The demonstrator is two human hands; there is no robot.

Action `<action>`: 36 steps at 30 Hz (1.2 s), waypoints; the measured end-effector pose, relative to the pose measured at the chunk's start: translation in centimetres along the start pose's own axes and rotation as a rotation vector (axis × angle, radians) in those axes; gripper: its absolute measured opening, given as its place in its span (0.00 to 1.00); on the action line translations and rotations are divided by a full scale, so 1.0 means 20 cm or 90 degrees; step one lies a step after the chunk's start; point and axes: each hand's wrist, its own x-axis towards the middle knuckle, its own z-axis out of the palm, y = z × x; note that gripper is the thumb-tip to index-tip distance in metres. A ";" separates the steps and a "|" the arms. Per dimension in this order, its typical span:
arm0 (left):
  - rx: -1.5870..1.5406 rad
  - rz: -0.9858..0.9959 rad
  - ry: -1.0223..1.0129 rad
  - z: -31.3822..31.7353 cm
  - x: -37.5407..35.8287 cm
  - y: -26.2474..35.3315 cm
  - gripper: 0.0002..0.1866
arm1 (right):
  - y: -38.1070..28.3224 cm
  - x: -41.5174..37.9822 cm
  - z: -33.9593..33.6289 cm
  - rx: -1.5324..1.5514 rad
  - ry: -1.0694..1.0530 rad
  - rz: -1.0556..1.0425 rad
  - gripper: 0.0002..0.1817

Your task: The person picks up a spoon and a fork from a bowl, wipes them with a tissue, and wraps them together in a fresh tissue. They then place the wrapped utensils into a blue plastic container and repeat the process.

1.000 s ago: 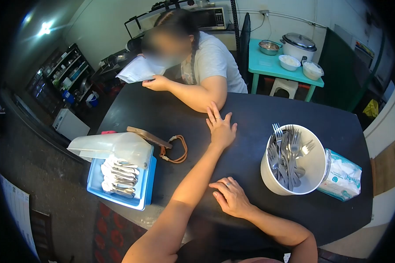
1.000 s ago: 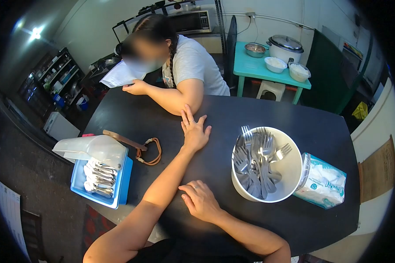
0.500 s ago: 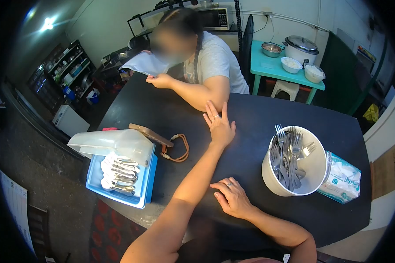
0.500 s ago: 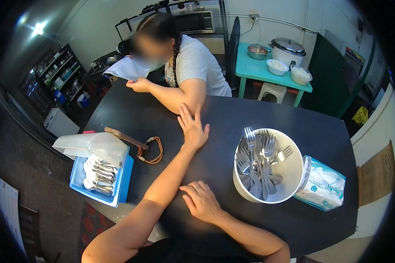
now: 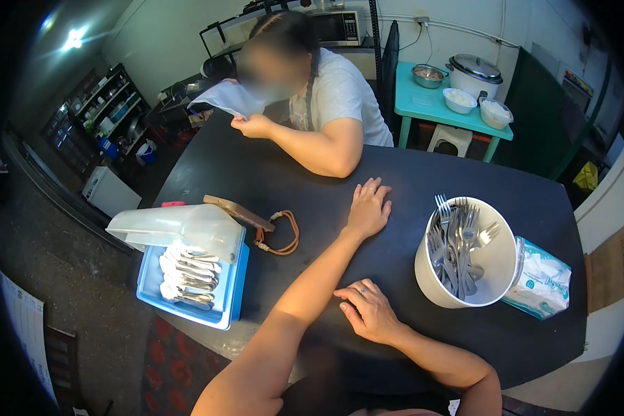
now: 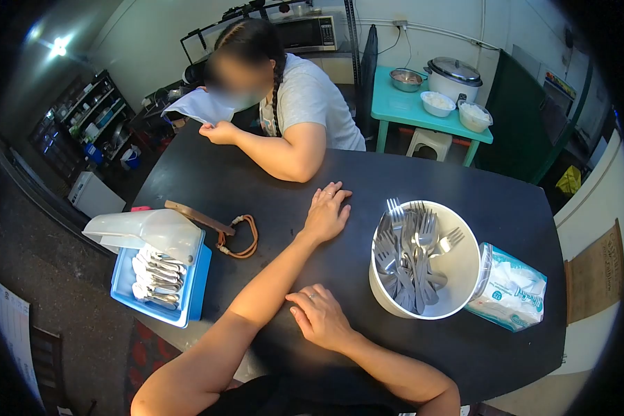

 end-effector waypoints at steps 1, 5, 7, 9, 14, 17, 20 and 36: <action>-0.020 -0.009 -0.027 0.00 0.00 0.00 0.18 | 0.00 0.00 0.00 -0.001 0.001 0.000 0.12; -0.024 -0.023 -0.068 -0.01 0.00 0.00 0.18 | 0.00 0.00 0.00 -0.006 0.002 -0.003 0.12; -0.031 -0.017 -0.056 -0.01 0.01 0.00 0.18 | 0.00 0.00 0.01 -0.008 0.003 -0.006 0.11; -0.038 -0.012 -0.045 0.00 0.00 0.00 0.18 | 0.01 -0.01 0.01 -0.016 0.010 -0.014 0.08; -0.025 0.003 -0.070 -0.01 0.01 -0.01 0.23 | 0.03 -0.02 0.02 -0.013 0.006 -0.028 0.05; -0.127 -0.035 0.086 -0.11 0.03 0.06 0.35 | 0.03 -0.02 0.02 -0.018 0.007 -0.028 0.07; -0.065 -0.143 0.240 -0.15 0.07 -0.01 0.44 | 0.02 -0.01 0.01 -0.016 0.006 -0.031 0.08; -0.027 0.001 -0.060 -0.04 -0.02 -0.02 0.20 | 0.01 -0.01 0.01 -0.010 -0.006 -0.027 0.08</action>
